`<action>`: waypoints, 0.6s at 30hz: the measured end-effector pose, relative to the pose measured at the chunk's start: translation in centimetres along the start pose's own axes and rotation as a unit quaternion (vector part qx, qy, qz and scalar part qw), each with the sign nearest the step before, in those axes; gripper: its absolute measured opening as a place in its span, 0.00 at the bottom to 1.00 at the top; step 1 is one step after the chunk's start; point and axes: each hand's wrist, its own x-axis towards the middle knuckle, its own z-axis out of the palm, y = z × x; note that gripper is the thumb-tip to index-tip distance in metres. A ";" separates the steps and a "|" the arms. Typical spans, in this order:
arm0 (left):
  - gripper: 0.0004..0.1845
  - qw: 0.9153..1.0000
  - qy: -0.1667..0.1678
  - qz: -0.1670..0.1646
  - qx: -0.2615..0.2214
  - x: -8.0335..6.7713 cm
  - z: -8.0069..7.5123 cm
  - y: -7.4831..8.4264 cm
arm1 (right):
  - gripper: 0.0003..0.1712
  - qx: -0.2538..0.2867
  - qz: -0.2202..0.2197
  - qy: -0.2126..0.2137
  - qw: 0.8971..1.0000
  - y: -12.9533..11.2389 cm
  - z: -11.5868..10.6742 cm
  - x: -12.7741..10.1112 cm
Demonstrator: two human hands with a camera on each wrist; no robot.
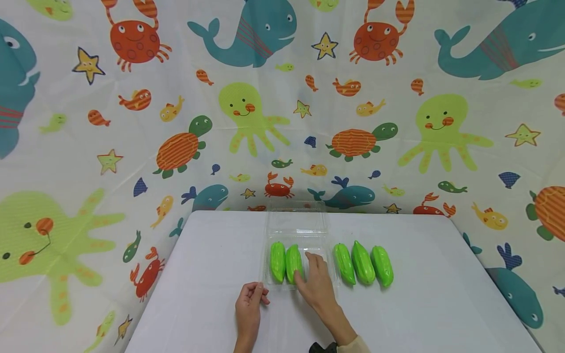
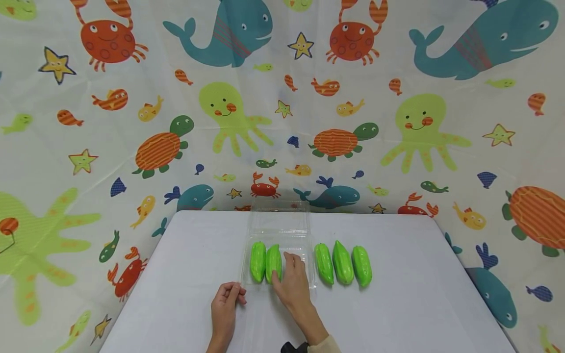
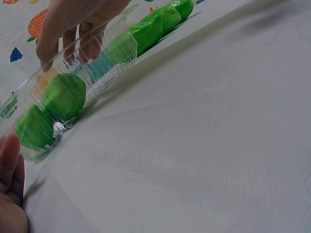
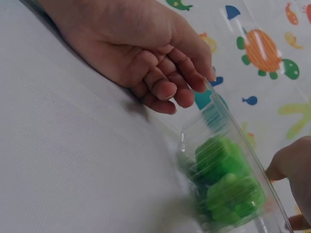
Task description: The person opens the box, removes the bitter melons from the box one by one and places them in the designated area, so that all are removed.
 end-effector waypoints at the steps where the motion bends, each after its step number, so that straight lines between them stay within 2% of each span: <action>1: 0.11 1.000 -0.001 0.000 -0.001 0.0 0.0 0.0 | 0.32 0.001 0.003 -0.005 1.000 0.0 0.1 0.0; 18: 0.13 1.000 -0.002 0.021 0.002 0.1 0.0 0.0 | 0.33 -0.040 0.025 -0.065 0.997 -0.6 0.2 0.5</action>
